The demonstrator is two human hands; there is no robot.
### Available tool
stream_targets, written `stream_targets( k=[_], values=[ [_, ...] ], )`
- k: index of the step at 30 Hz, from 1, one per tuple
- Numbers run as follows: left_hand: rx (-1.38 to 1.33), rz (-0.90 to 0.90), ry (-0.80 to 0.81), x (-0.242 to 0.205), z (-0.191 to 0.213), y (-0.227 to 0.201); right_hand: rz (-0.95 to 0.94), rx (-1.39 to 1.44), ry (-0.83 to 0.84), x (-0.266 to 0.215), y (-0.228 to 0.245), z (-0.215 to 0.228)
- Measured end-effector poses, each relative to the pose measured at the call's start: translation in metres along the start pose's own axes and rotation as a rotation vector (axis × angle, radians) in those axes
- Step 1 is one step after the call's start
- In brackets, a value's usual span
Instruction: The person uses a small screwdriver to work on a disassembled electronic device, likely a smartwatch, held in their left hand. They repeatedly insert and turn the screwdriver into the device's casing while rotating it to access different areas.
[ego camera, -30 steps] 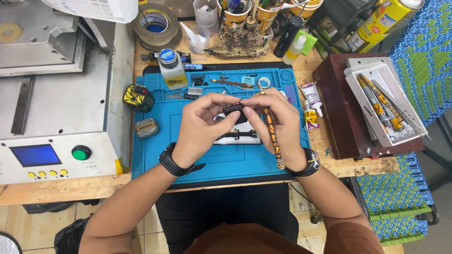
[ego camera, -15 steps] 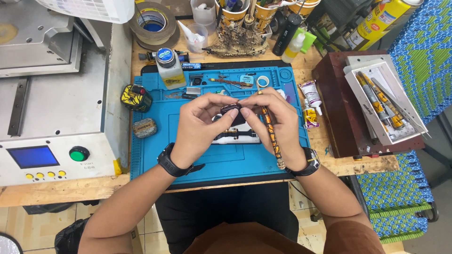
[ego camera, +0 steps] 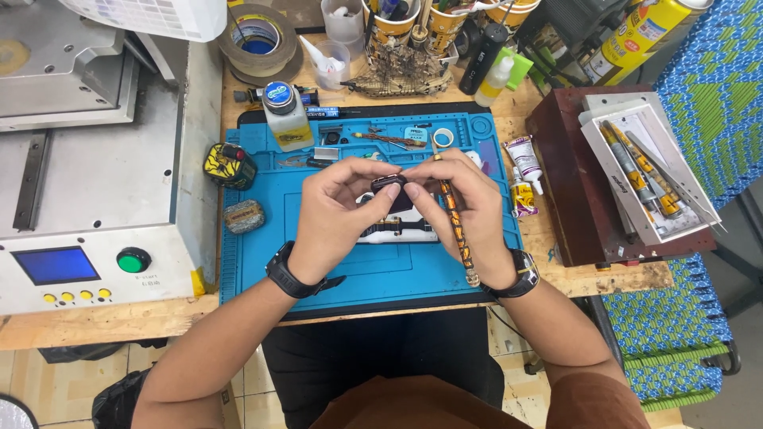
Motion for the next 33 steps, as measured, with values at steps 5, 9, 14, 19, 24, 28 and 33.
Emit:
stream_targets(
  k=[5,9,14,19,24,28,33],
  values=[
    [0.006,-0.004,-0.005,0.0,0.001,0.0,-0.001,0.007,0.003,0.0,0.0,0.0],
    [-0.001,0.001,-0.01,0.0,0.001,0.001,0.002,-0.004,0.013,0.0,0.002,-0.001],
    [0.008,-0.007,-0.014,0.0,0.002,0.0,0.007,-0.005,0.011,0.0,0.004,-0.001],
    [0.002,-0.011,-0.009,0.0,0.003,0.0,0.018,0.003,0.019,0.0,0.003,-0.002],
    [0.013,-0.029,0.005,0.001,0.003,-0.001,0.031,0.002,-0.001,0.003,0.009,0.008],
    [0.02,-0.029,0.027,0.002,0.002,-0.002,0.076,-0.026,-0.147,0.004,0.017,0.039],
    [0.019,-0.013,0.055,-0.002,-0.003,-0.001,-0.045,-0.147,-0.314,-0.047,0.008,0.08]
  ],
)
Point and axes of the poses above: each hand's wrist, its own x-axis towards the middle knuckle, its own z-axis out of the back of the hand, y = z × x, the point moved 10 cm from there along x, towards the middle knuckle, and after that the axes turned 7 degrees about y, right-handed, at the moved point
